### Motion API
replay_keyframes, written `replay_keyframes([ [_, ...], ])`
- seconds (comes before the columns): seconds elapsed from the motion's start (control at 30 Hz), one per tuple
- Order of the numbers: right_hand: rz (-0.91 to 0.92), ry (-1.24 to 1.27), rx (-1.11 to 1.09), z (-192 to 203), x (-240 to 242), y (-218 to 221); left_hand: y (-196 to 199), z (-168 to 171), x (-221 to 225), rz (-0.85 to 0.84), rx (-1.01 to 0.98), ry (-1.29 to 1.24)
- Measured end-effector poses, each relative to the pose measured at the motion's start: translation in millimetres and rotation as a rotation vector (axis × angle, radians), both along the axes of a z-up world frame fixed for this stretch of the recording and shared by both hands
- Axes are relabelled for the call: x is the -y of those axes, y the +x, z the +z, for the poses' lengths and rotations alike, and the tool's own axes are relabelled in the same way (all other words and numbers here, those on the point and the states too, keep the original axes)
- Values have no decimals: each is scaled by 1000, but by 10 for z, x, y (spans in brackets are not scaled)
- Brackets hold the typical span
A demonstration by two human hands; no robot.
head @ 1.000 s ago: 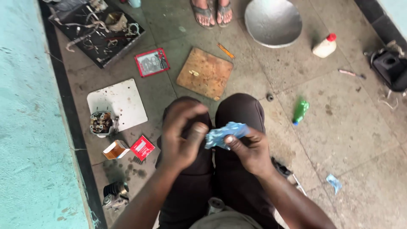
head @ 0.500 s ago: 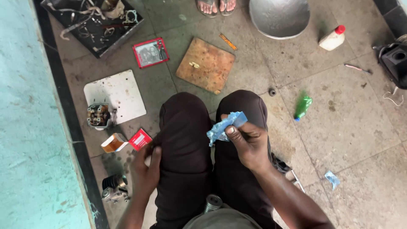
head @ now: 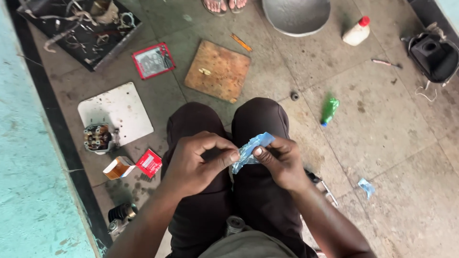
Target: The recorder is unboxing and inspecting various motorcycle engine components, specifically a piston and its rings.
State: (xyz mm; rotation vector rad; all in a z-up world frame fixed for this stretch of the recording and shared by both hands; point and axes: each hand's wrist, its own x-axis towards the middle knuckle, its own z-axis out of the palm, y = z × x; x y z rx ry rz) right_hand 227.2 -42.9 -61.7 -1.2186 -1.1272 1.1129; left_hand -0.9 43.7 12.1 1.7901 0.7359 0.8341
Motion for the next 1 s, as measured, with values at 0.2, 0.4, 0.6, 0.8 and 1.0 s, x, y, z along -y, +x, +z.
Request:
replay_keyframes([
  [0.2, 123, -59, -214, -85, -36, 115, 45, -387, -2, -92, 132, -304],
  [0.4, 191, -61, -267, -136, -73, 89, 88, -618, 20, -276, 489, -657],
  [0.6, 141, -36, -203, 4, -97, -3, 48, -522, 111, -75, 451, -549],
  [0.8, 89, -19, -121, 76, -98, -69, 13, -116, 128, 147, 279, 112],
  [1.0, 72, 22, -67, 80, -71, -101, -44, -105, 162, 245, 198, 263],
])
